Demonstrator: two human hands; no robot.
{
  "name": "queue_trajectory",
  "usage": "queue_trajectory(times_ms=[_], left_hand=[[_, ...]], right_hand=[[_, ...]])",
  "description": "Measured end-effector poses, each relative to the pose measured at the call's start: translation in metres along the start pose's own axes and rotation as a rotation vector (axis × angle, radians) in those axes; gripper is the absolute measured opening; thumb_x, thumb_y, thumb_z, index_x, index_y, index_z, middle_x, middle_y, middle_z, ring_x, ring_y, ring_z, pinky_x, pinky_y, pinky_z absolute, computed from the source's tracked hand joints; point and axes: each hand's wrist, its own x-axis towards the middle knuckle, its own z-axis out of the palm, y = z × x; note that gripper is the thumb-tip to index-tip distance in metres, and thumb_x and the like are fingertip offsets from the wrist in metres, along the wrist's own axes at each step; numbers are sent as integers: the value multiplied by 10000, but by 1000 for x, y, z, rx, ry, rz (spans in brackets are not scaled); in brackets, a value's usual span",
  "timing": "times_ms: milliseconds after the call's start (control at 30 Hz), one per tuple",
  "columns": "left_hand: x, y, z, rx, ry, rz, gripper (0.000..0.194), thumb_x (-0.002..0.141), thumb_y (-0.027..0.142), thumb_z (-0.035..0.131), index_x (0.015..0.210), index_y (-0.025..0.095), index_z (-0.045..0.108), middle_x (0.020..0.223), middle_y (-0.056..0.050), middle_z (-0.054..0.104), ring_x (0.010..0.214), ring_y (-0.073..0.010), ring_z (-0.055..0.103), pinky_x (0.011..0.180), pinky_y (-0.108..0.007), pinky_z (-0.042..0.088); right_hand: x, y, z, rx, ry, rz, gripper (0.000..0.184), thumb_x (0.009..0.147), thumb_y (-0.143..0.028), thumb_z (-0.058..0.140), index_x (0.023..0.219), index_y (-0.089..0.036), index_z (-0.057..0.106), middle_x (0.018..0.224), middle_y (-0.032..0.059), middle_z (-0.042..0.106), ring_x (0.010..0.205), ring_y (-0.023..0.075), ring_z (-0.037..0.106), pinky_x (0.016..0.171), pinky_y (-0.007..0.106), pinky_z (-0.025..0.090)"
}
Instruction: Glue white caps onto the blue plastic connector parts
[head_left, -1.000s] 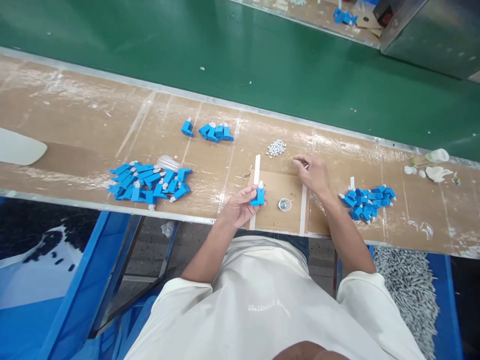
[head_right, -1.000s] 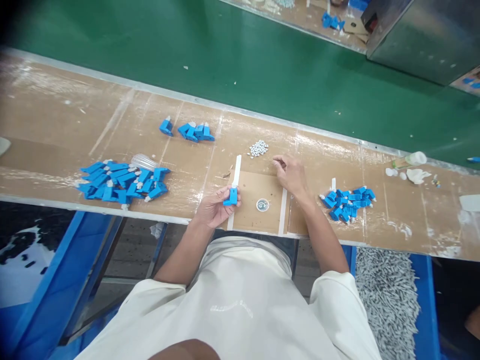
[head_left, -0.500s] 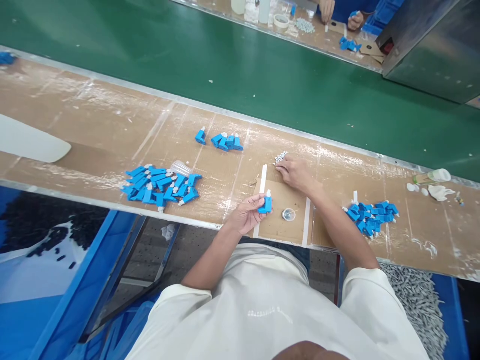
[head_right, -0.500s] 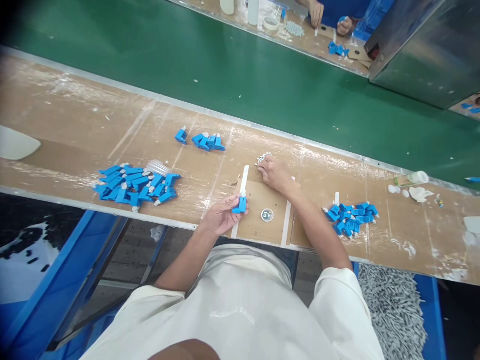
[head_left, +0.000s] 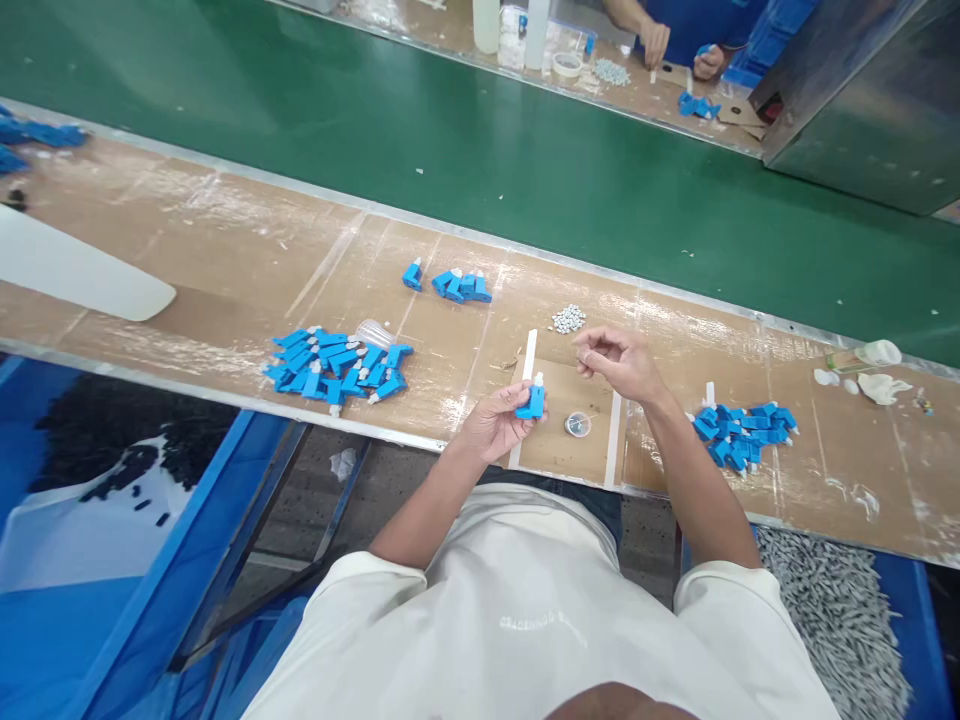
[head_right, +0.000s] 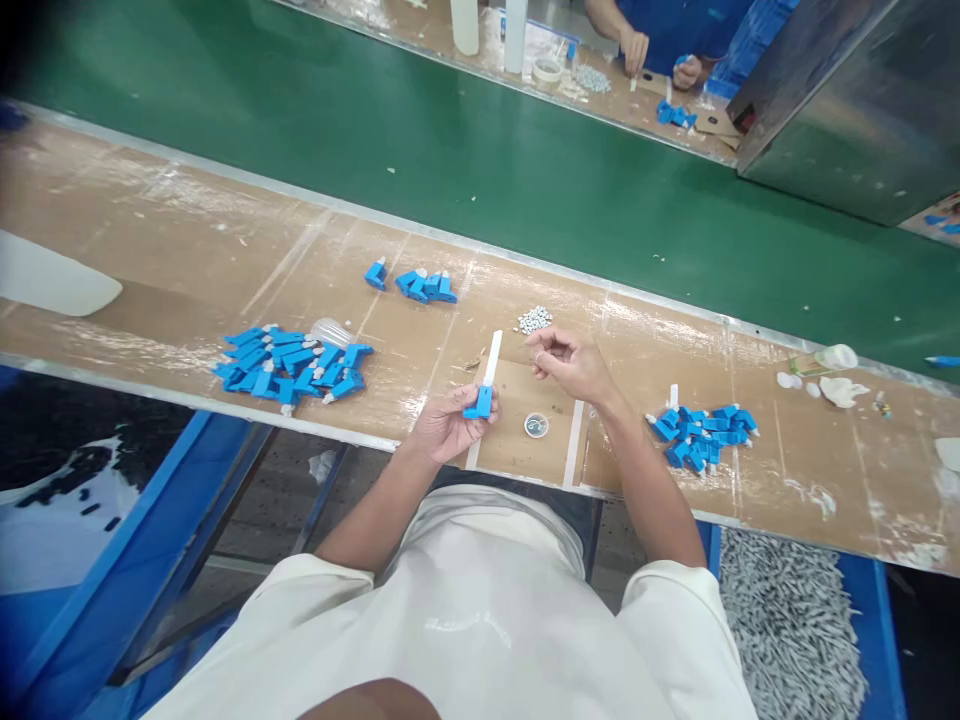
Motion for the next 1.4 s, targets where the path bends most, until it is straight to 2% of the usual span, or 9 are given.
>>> queue_trajectory(times_ms=[167,300,433,633,1000,1133,1300,1400], left_hand=[[1,-2,9,-29,-33,-6,94,787,70,736,873,98,710,780,-59,704,658,-117,682,541,-159,549],[2,-6,15,-13,-43,2,116,783,71,742,889,104,709,798,-66,715,669,-125,686,609,-196,589],[-1,-6,20,-2,-35,-5,132,774,74,756,891,109,705,807,-67,720,662,-131,684,606,-208,591],[-5,-6,22,18,-35,8,147,763,92,782,887,109,704,816,-67,715,669,-131,672,615,-223,597],[-6,-4,28,99,-91,24,233,719,158,857,897,109,715,793,-56,714,658,-122,684,631,-209,588],[-7,-1,29,99,-106,2,288,692,185,891,894,104,703,794,-56,715,650,-125,696,609,-198,572],[-6,-2,27,101,-105,3,216,739,163,845,894,115,701,797,-51,713,647,-113,680,612,-193,569],[-6,-3,26,100,-99,17,214,743,162,840,903,110,707,771,-47,701,638,-110,667,618,-193,568]], right_hand=[[-36,-14,6,291,63,78,414,727,-540,905,874,-172,786,664,18,740,565,138,721,523,225,608],[-54,-23,12,446,91,154,406,666,-498,962,878,-190,803,729,24,771,614,150,761,519,200,607],[-62,-31,17,538,83,202,396,644,-470,982,866,-194,805,744,20,769,617,149,767,512,186,600],[-62,-36,22,654,160,201,354,621,-473,996,754,-211,798,686,-10,744,569,86,729,512,116,574],[-68,-40,28,643,270,274,395,528,-458,1020,700,-206,769,636,-13,727,500,86,684,459,129,555],[-69,-43,32,642,277,286,373,555,-440,1003,699,-201,754,636,-16,717,501,78,675,463,121,549],[-70,-40,33,637,281,309,270,593,-341,946,732,-204,759,585,-40,666,458,66,621,430,129,509],[-71,-36,33,636,291,315,268,596,-337,934,762,-205,771,581,-43,652,464,69,609,418,137,492]])
